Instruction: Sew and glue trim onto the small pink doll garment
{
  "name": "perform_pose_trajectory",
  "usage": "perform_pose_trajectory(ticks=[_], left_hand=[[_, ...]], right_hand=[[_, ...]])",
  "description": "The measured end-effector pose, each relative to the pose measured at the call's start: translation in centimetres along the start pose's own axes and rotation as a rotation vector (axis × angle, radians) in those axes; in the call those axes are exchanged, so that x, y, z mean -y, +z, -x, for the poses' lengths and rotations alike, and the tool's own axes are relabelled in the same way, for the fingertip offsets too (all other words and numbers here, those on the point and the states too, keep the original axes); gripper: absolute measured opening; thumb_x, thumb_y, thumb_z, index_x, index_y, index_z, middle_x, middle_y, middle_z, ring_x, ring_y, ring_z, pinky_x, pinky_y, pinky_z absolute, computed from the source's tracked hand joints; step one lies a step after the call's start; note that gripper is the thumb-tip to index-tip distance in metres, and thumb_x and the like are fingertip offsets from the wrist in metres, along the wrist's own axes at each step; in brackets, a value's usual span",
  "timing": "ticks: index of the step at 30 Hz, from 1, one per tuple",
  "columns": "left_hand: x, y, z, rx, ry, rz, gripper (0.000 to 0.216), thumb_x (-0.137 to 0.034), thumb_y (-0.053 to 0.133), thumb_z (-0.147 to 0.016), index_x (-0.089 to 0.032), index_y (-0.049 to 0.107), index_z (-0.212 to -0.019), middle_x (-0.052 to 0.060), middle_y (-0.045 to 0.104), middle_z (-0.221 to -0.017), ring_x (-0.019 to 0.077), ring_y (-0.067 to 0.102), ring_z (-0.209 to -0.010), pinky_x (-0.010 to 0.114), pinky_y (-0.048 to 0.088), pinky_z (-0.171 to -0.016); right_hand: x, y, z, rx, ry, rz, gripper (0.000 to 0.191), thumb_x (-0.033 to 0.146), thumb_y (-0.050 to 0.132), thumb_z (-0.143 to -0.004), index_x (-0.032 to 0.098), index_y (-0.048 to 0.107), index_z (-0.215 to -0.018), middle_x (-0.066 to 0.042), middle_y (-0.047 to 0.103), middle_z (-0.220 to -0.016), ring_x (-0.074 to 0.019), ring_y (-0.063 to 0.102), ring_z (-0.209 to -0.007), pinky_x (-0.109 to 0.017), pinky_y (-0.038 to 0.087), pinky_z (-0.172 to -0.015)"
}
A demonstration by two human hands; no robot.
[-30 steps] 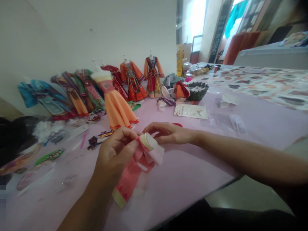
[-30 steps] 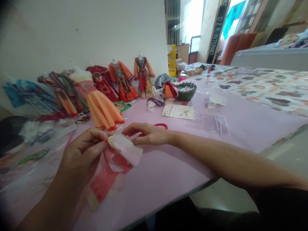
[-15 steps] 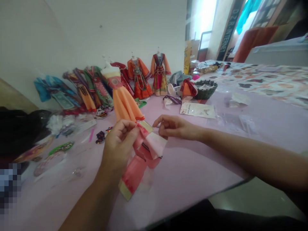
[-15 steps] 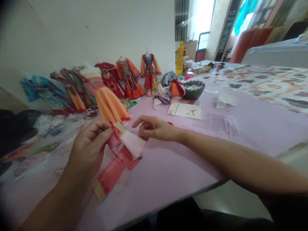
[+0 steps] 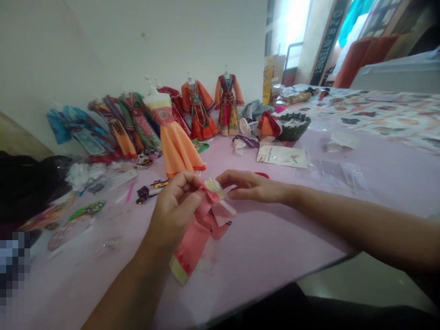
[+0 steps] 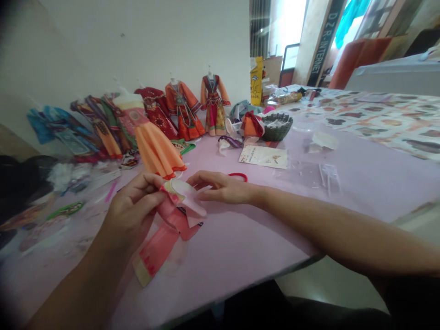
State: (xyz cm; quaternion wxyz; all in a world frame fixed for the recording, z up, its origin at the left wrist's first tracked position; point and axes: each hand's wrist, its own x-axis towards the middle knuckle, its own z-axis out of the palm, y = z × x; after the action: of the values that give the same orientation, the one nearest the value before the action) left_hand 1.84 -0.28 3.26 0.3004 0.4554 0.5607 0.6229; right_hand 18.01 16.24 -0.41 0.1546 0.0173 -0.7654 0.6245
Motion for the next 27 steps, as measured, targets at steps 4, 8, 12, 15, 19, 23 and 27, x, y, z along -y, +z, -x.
perform_pose_trajectory(ticks=[4,8,12,15,19,23,27], left_hand=[[0.2,-0.2,0.1,0.062,0.009,-0.004,0.008,-0.014,0.067,-0.084,-0.021,0.063,-0.086,-0.003,0.063,-0.074,0.0089,0.054,-0.059,0.020,0.042,-0.053],[0.2,-0.1,0.0,0.026,0.060,-0.040,0.022,-0.016,0.068,-0.086,-0.024,0.065,-0.106,-0.002,0.065,-0.083,0.0092,0.057,-0.063,0.020,0.045,-0.054],[-0.1,0.1,0.2,0.067,0.108,-0.180,0.045,-0.011,0.063,-0.083,-0.028,0.067,-0.124,-0.001,0.063,-0.090,0.0099,0.060,-0.070,0.019,0.047,-0.056],[-0.3,0.3,0.5,0.130,0.123,-0.272,0.039,-0.008,0.058,-0.082,-0.026,0.073,-0.113,0.000,0.065,-0.093,0.0109,0.063,-0.073,0.021,0.050,-0.060],[-0.4,0.3,0.6,0.129,0.149,-0.320,0.022,-0.007,0.058,-0.080,-0.022,0.070,-0.089,-0.001,0.065,-0.082,0.0123,0.062,-0.069,0.023,0.051,-0.060],[-0.7,0.1,0.4,0.129,0.176,-0.379,0.019,-0.006,0.056,-0.078,-0.022,0.066,-0.079,-0.001,0.063,-0.077,0.0135,0.061,-0.069,0.026,0.050,-0.062],[-1.1,-0.1,0.2,0.097,0.191,-0.383,0.016,-0.009,0.058,-0.079,-0.022,0.064,-0.075,-0.001,0.063,-0.074,0.0143,0.059,-0.067,0.028,0.047,-0.062]], right_hand=[[0.3,0.2,0.1,0.074,0.010,-0.037,0.030,0.027,0.068,-0.095,0.016,0.060,-0.122,-0.005,0.064,-0.112,-0.0159,0.059,-0.099,-0.029,0.048,-0.086],[0.3,-0.1,0.0,-0.010,0.014,-0.029,0.027,0.028,0.069,-0.095,0.017,0.063,-0.119,0.003,0.053,-0.081,-0.0100,0.045,-0.069,-0.023,0.036,-0.061],[0.6,-0.5,0.1,-0.073,0.011,-0.045,0.026,0.024,0.065,-0.096,0.017,0.060,-0.121,0.006,0.049,-0.073,-0.0085,0.039,-0.060,-0.022,0.029,-0.053],[1.1,-0.6,0.2,-0.063,-0.006,-0.065,0.023,0.025,0.064,-0.097,0.018,0.059,-0.118,0.007,0.047,-0.069,-0.0077,0.034,-0.055,-0.022,0.025,-0.050],[1.4,-0.7,0.3,-0.029,0.019,-0.101,0.012,0.025,0.064,-0.095,0.016,0.061,-0.103,0.006,0.051,-0.071,-0.0070,0.038,-0.056,-0.021,0.025,-0.050],[1.5,-0.9,0.4,0.005,0.032,-0.075,0.007,0.020,0.059,-0.095,0.014,0.063,-0.095,0.004,0.053,-0.071,-0.0072,0.038,-0.057,-0.021,0.026,-0.049],[2.0,-1.1,0.3,-0.025,-0.058,-0.041,0.009,0.013,0.060,-0.092,0.017,0.057,-0.100,0.004,0.054,-0.077,-0.0081,0.044,-0.061,-0.021,0.032,-0.053]])
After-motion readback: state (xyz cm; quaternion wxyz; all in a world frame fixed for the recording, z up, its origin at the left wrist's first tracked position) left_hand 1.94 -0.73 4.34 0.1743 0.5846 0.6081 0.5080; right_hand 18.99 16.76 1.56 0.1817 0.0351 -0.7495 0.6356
